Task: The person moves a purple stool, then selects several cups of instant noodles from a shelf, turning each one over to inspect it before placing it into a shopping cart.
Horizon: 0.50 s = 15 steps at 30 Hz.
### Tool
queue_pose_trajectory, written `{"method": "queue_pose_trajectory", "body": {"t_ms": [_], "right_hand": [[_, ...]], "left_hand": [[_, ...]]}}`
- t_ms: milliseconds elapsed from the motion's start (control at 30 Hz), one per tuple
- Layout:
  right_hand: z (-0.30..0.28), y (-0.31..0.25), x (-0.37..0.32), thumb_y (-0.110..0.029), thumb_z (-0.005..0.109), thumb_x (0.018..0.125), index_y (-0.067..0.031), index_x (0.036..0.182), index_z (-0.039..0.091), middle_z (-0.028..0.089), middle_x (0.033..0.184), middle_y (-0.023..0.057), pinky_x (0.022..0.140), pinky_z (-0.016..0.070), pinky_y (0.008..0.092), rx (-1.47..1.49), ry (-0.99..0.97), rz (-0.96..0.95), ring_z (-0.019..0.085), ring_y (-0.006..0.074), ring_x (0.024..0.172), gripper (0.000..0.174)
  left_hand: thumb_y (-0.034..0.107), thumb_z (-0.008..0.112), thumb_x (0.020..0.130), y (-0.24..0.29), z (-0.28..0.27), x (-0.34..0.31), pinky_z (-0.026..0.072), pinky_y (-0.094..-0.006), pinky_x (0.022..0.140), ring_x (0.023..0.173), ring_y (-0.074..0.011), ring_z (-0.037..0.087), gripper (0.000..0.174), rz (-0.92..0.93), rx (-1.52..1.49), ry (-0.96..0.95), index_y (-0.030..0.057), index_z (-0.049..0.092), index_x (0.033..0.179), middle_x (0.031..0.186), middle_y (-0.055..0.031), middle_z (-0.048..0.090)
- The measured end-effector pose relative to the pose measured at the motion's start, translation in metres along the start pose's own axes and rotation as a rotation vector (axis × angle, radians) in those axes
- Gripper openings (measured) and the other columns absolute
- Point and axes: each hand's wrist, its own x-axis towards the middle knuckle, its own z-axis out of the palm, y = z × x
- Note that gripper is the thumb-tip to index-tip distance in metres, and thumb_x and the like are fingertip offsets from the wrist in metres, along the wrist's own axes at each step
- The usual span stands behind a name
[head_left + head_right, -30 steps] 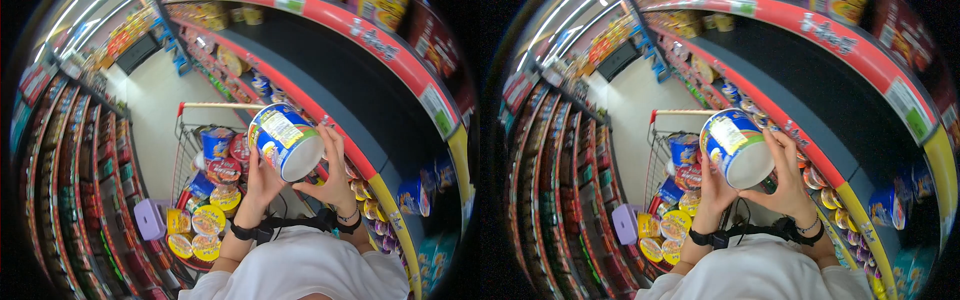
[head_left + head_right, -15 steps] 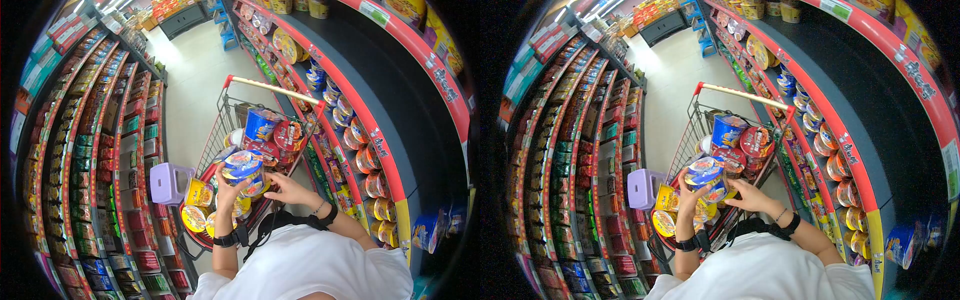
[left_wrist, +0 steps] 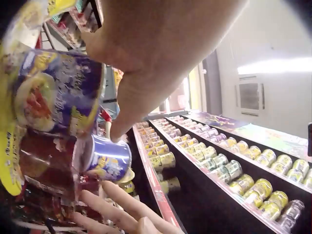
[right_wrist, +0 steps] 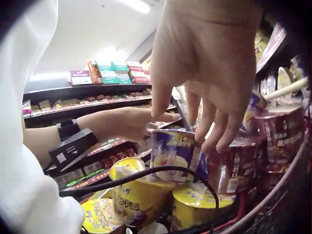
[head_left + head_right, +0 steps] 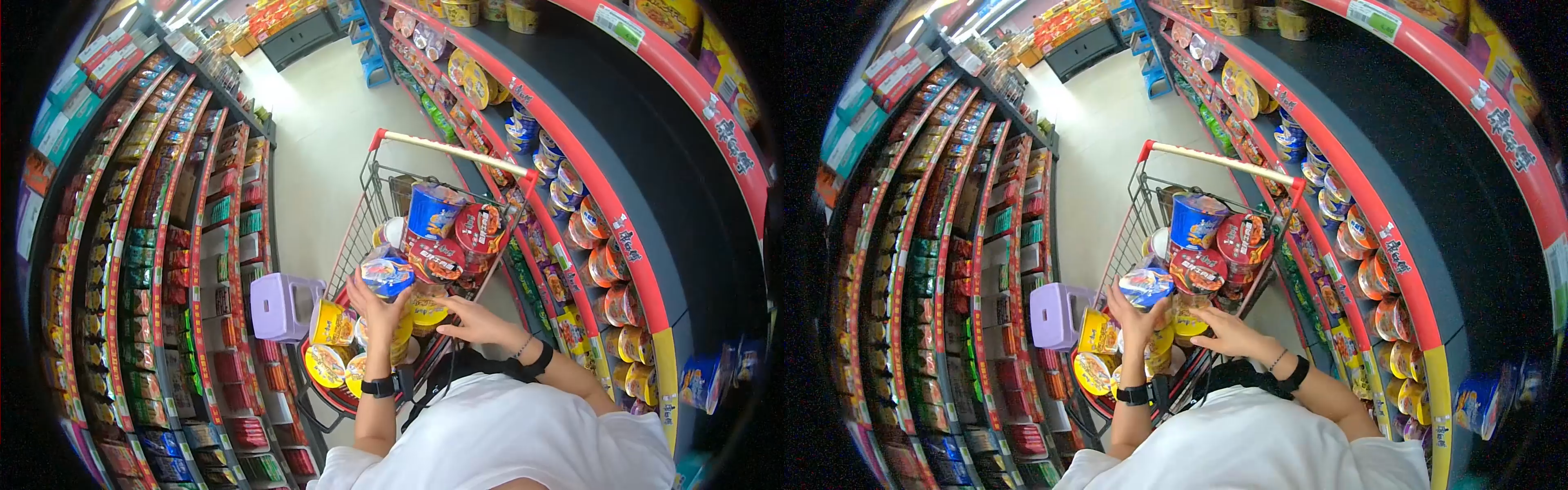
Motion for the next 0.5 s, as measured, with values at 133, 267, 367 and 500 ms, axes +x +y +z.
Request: {"method": "queue_pose_trajectory", "body": {"t_ms": [133,267,367,500], "right_hand": [[-0.021,0.008,-0.019,-0.034,0.064,0.087,-0.0029,0.137,0.040,0.050,0.126,0.0200,0.088,0.0472,0.0386,-0.090,0.192,-0.054,0.057,0.0325,0.104,0.063],[-0.050,-0.012,-0.069,-0.020,0.067,0.085,-0.0014,0.128,0.051,0.057,0.118,0.0156,0.085,0.0493,0.0354,-0.068,0.582,-0.089,0.061,0.0268,0.101,0.050],[-0.065,-0.023,-0.126,-0.005,0.070,0.080,0.0020,0.110,0.061,0.064,0.102,0.0122,0.080,0.0506,0.0320,-0.120,1.060,-0.152,0.064,0.0221,0.088,0.032],[-0.062,-0.045,-0.210,-0.002,0.068,0.079,0.0006,0.107,0.063,0.064,0.103,0.0109,0.079,0.0496,0.0304,-0.188,1.670,-0.140,0.063,0.0194,0.085,0.028]], "left_hand": [[0.031,0.085,0.064,0.055,0.019,0.013,0.0234,-0.0472,0.109,0.133,-0.0411,0.028,0.097,0.244,-0.025,0.087,0.0035,0.032,0.140,0.143,-0.0266,0.028],[0.024,0.077,0.076,0.147,0.042,-0.005,0.0249,-0.0451,0.109,0.133,-0.0372,0.029,0.078,0.523,-0.281,-0.224,0.0048,0.036,0.139,0.142,-0.0229,0.034],[0.022,0.073,0.080,0.208,0.065,-0.036,0.0254,-0.0443,0.109,0.134,-0.0355,0.029,0.071,0.637,-0.473,-0.491,0.0043,0.036,0.138,0.145,-0.0204,0.031],[0.019,0.070,0.083,0.277,0.084,-0.091,0.0225,-0.0476,0.110,0.136,-0.0369,0.025,0.068,0.845,-0.655,-0.793,0.0026,0.034,0.138,0.145,-0.0218,0.028]]}}
